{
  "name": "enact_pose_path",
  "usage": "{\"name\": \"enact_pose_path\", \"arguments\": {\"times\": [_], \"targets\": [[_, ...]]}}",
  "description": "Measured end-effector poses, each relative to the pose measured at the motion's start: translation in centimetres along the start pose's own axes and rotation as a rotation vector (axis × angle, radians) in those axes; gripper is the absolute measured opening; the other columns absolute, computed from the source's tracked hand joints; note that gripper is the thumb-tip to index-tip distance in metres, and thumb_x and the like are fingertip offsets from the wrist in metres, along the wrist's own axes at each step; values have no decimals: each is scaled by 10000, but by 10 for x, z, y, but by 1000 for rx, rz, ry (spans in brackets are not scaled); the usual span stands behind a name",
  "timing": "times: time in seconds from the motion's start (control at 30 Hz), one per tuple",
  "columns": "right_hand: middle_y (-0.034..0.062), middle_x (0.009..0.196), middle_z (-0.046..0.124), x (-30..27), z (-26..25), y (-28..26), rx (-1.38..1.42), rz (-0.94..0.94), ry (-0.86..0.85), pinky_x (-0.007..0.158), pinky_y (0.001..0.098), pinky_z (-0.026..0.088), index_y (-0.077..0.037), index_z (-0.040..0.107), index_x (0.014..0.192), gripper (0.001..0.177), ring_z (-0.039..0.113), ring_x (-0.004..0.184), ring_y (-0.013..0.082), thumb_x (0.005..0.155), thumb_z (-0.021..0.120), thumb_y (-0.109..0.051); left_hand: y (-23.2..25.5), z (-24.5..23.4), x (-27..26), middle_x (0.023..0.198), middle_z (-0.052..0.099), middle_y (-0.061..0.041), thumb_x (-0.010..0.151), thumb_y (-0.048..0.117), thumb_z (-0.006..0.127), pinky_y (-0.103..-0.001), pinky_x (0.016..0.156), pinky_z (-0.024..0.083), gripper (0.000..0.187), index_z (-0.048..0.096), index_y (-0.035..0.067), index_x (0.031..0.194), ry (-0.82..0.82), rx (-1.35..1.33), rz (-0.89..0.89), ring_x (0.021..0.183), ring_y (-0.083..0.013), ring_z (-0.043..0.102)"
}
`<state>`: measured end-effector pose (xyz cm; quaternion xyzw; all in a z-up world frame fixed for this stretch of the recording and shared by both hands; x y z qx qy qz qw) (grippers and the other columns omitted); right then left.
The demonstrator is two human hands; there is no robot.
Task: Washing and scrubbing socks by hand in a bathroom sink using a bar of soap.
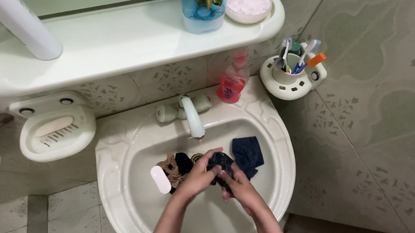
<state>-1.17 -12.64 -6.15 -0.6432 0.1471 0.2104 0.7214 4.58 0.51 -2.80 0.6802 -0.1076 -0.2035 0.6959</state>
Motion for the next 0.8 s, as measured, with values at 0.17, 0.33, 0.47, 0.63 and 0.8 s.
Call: {"name": "enact_pose_path", "arguments": {"times": [0.17,0.33,0.47,0.63,0.8], "targets": [[17,595,504,0,-25,-14,-82,66,98,377,288,332,-83,645,970,334,435,399,110,991,596,-413,-9,7,3,1022,693,-62,956,119,572,-323,563,594,394,537,141,1348,-61,-95,-192,646,-149,692],[39,553,472,11,-56,-3,-181,93,287,394,278,312,-33,661,761,527,407,409,117,1021,619,-490,-27,6,4,726,610,-78,1008,262,610,-330,462,415,276,698,90,1205,159,5,-303,517,-155,513],[-2,694,602,-4,-42,-29,20,75,267,502,253,495,-40,705,897,387,566,579,93,1028,624,-394,-2,8,6,649,643,-67,917,371,772,-315,572,490,358,702,26,850,203,420,-67,573,-113,586],[-71,842,740,-11,-30,-38,218,205,117,522,235,488,-175,747,1104,196,623,672,51,963,617,-211,-28,3,7,569,572,-86,850,293,797,-328,532,461,396,606,-7,675,216,385,-55,533,-128,522],[-47,625,602,12,-61,-3,-19,148,286,417,216,269,-124,795,923,269,383,458,54,935,698,-375,6,19,-2,803,742,63,951,204,602,-342,457,402,116,519,236,1024,47,-112,-289,507,-121,602]]}}
Point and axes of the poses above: each hand's wrist, its own x-axis towards the middle knuckle, its own z-axis out of the palm, y = z × x, the point moved 6 cm from there along x, towards the middle knuckle
